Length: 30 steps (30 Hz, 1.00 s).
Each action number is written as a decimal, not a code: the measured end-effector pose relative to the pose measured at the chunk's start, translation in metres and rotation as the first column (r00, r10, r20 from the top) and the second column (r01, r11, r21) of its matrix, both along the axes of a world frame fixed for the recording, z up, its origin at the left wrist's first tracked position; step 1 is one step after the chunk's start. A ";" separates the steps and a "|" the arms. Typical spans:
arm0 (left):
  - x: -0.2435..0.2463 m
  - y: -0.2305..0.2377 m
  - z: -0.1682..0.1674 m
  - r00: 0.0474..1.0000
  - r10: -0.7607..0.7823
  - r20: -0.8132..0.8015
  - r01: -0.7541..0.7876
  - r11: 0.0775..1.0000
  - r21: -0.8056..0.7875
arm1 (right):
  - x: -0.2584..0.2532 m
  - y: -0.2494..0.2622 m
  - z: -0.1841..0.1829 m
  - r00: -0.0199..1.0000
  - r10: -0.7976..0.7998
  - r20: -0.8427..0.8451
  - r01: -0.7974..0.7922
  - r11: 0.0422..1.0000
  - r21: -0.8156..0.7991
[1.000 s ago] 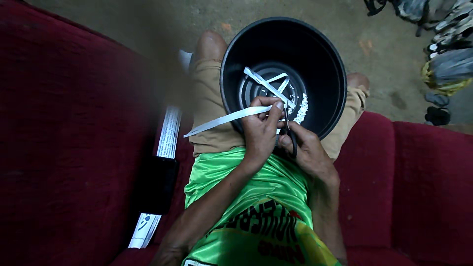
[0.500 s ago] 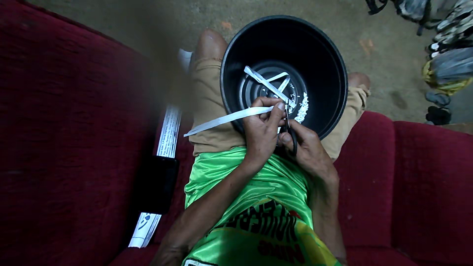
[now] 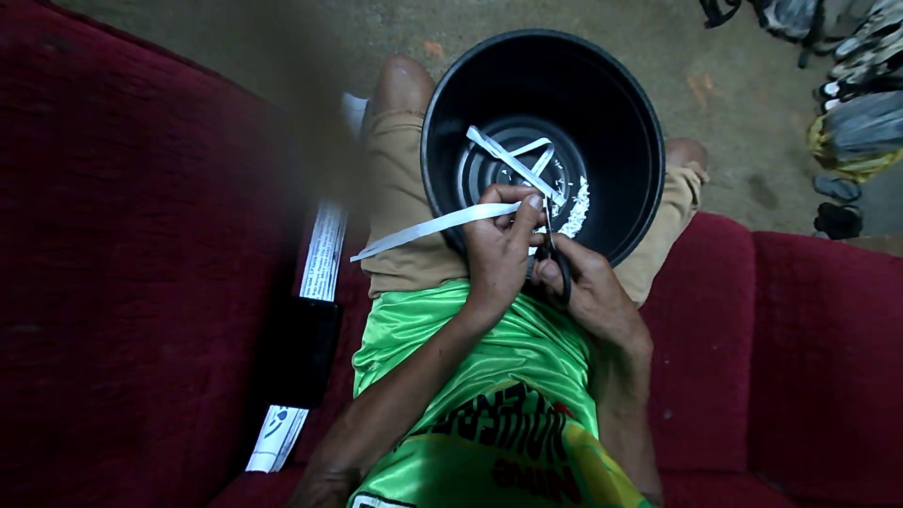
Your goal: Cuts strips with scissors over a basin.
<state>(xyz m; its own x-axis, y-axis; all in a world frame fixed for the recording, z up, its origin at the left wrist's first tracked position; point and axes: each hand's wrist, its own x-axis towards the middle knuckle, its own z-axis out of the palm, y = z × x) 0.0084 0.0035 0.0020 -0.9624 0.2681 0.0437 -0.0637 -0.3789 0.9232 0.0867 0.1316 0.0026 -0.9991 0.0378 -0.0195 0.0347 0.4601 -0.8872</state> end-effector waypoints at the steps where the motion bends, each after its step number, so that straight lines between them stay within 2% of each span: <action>1: 0.000 0.000 0.000 1.000 -0.002 -0.004 0.002 1.000 0.002 | -0.001 0.000 0.000 1.000 0.001 -0.005 -0.001 1.000 0.011; 9: -0.005 0.009 -0.006 0.999 0.032 -0.007 -0.032 0.996 0.079 | -0.005 -0.001 0.000 0.999 -0.017 -0.047 0.020 0.998 0.058; 15: -0.005 0.009 -0.005 1.000 0.027 0.004 -0.027 0.997 0.072 | -0.006 -0.001 -0.001 0.998 -0.024 -0.054 0.027 0.998 0.060; 20: 0.000 0.001 -0.001 1.000 -0.017 -0.011 0.017 1.000 0.000 | -0.005 -0.002 -0.001 0.997 -0.035 -0.069 0.037 0.999 0.024; 30: 0.000 0.001 -0.001 0.999 -0.032 0.032 0.031 0.999 0.025 | -0.004 -0.004 0.002 0.999 0.002 -0.039 0.001 0.998 0.065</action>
